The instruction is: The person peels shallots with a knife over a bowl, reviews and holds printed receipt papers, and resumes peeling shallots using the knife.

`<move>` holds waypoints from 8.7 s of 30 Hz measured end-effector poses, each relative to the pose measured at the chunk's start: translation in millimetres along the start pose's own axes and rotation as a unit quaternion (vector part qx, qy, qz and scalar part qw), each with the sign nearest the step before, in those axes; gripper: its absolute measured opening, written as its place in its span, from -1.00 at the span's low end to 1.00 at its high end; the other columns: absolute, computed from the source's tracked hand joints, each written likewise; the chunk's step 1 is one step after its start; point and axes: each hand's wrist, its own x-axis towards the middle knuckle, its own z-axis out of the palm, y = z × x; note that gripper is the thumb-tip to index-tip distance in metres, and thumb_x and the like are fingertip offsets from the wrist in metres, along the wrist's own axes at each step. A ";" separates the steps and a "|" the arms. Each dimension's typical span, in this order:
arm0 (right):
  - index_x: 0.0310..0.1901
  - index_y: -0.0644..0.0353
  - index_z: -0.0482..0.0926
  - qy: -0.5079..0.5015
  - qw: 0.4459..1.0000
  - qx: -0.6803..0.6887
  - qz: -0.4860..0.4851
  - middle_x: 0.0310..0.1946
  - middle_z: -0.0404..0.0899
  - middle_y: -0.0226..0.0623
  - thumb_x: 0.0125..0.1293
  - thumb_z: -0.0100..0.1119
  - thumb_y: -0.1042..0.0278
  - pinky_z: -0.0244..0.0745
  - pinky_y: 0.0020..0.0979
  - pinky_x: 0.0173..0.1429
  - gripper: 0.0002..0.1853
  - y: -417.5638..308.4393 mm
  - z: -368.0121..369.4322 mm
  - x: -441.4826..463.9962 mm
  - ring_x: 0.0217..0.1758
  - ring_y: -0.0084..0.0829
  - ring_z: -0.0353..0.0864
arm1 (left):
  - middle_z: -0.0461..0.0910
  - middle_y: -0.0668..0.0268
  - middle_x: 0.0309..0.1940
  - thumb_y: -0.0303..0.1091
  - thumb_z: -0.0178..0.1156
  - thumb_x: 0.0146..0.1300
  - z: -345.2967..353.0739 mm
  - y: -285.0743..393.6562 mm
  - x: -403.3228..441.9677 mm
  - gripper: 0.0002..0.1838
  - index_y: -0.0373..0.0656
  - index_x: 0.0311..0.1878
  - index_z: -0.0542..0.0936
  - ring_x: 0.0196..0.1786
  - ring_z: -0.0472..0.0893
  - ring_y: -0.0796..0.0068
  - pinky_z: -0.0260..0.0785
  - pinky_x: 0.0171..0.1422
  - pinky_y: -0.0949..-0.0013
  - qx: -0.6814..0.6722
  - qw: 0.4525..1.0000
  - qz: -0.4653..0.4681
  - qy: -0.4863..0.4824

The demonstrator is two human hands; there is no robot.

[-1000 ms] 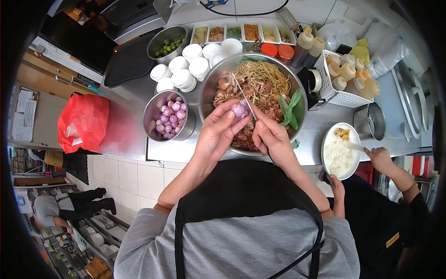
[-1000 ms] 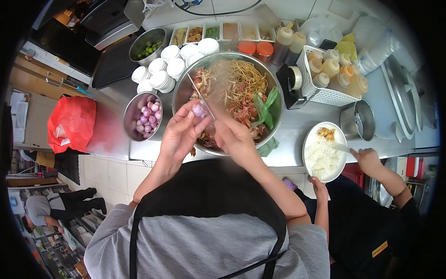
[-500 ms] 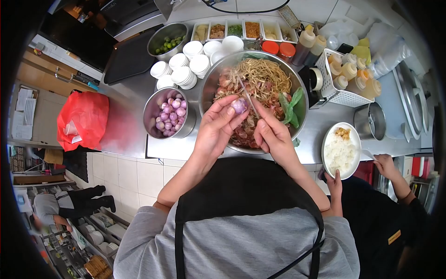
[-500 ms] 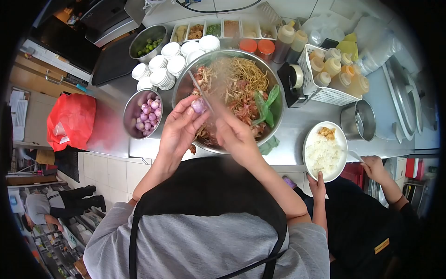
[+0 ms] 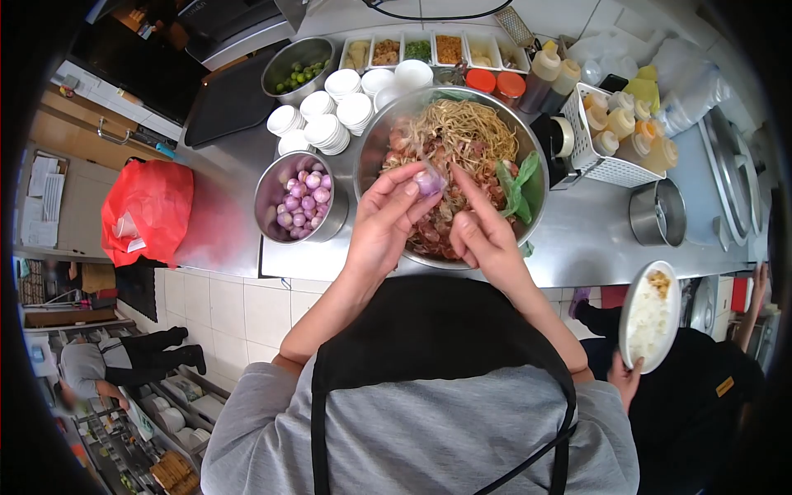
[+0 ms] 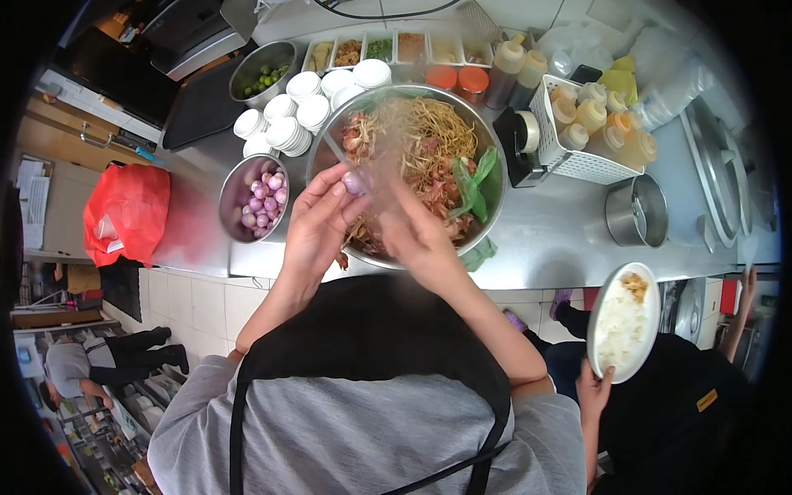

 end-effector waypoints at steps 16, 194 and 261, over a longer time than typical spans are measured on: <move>0.23 0.10 0.25 0.037 0.998 -0.042 -0.009 -0.58 0.25 -0.58 0.34 -0.19 0.41 0.11 -0.70 -0.52 -0.59 13.1 1.4 6.3 -0.59 -0.77 0.13 | 0.49 0.21 -0.11 -0.55 0.06 0.17 -2.1 -2.6 -2.6 -0.69 -0.31 0.01 0.40 -0.03 0.47 0.49 0.30 0.11 0.38 0.150 0.984 0.098 -0.001; 0.25 0.17 0.18 0.108 0.979 -0.170 0.010 -0.48 0.44 -0.46 0.36 -0.21 0.29 0.20 -0.68 -0.58 -0.56 26.4 -68.2 15.7 -0.65 -0.73 0.23 | 0.39 0.21 -0.28 -0.37 0.27 -0.18 -17.9 -56.9 97.9 -0.81 -0.21 -0.45 0.55 -0.18 0.36 0.19 0.23 -0.06 0.23 0.741 0.621 0.248 -0.061; -0.14 0.07 0.30 0.017 0.996 0.058 0.065 -0.68 0.30 -0.48 0.35 -0.13 0.21 0.05 -0.66 -0.67 -0.84 28.9 -24.1 65.9 -0.72 -0.70 0.18 | 0.53 0.27 -0.20 -0.57 0.11 0.11 -42.5 -8.0 48.3 -0.71 -0.31 -0.06 0.45 -0.11 0.51 0.51 0.34 0.03 0.44 0.251 0.967 0.008 -0.042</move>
